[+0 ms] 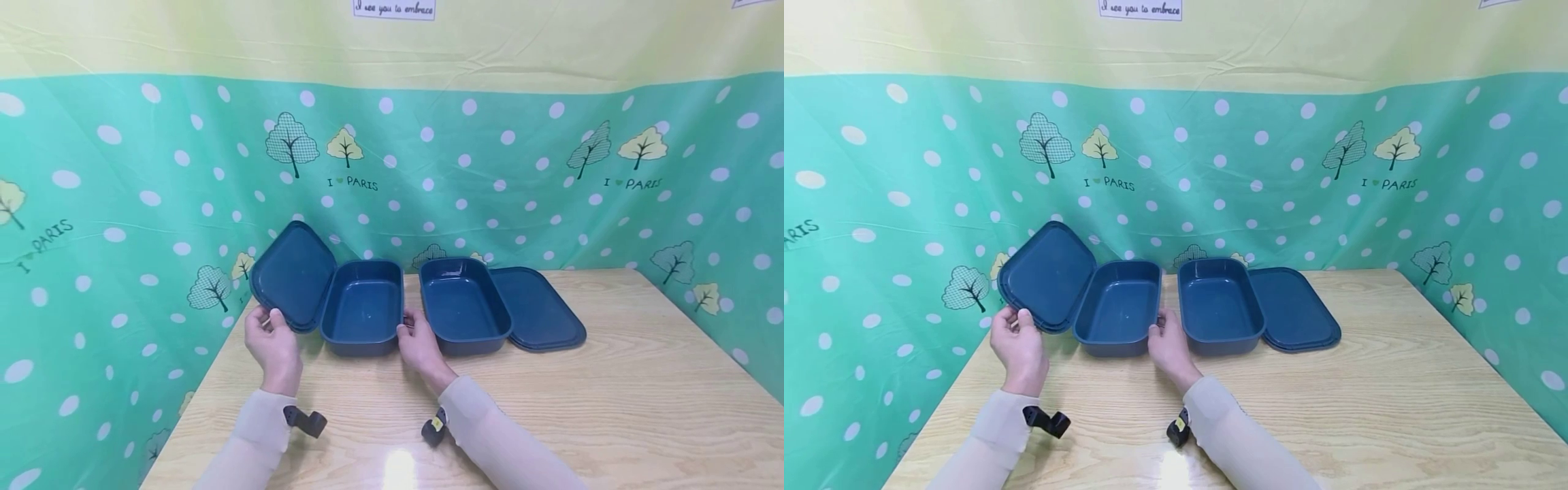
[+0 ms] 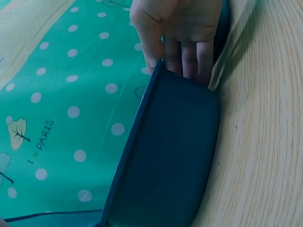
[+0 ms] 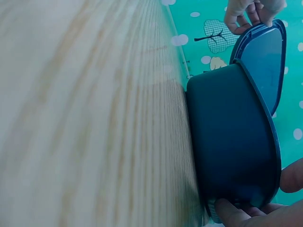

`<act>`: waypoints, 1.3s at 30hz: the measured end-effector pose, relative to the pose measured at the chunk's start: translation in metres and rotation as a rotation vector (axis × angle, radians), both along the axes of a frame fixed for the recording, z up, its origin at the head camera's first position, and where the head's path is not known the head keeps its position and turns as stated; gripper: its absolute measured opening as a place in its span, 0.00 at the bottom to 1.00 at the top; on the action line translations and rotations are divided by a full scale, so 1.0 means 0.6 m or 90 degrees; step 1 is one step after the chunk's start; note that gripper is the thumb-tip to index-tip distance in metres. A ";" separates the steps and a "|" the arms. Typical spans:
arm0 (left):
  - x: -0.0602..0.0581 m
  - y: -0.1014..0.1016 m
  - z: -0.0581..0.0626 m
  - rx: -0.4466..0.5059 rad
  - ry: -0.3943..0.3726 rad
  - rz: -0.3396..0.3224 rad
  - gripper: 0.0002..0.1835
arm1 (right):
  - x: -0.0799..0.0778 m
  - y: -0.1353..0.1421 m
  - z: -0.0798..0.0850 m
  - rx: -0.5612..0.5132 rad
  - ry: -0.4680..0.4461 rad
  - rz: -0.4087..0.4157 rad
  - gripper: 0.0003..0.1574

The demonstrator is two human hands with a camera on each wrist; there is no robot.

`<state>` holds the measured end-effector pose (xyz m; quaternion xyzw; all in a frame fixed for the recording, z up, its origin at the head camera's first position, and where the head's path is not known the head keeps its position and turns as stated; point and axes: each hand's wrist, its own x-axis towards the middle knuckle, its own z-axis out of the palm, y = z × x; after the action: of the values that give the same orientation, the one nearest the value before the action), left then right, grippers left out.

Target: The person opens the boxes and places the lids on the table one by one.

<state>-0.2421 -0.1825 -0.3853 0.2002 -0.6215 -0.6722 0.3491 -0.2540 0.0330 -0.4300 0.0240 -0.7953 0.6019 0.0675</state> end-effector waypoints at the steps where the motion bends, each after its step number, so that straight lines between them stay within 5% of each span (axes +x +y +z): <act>1: 0.000 0.000 0.000 0.007 -0.001 -0.002 0.12 | 0.000 0.000 0.000 -0.001 0.000 0.000 0.25; 39: -0.008 -0.013 -0.001 0.151 0.008 0.003 0.10 | -0.002 0.003 0.000 0.004 -0.015 -0.003 0.25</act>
<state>-0.2469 -0.1904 -0.3859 0.2374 -0.5352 -0.7412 0.3282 -0.2551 0.0346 -0.4303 0.0149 -0.7980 0.5996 0.0593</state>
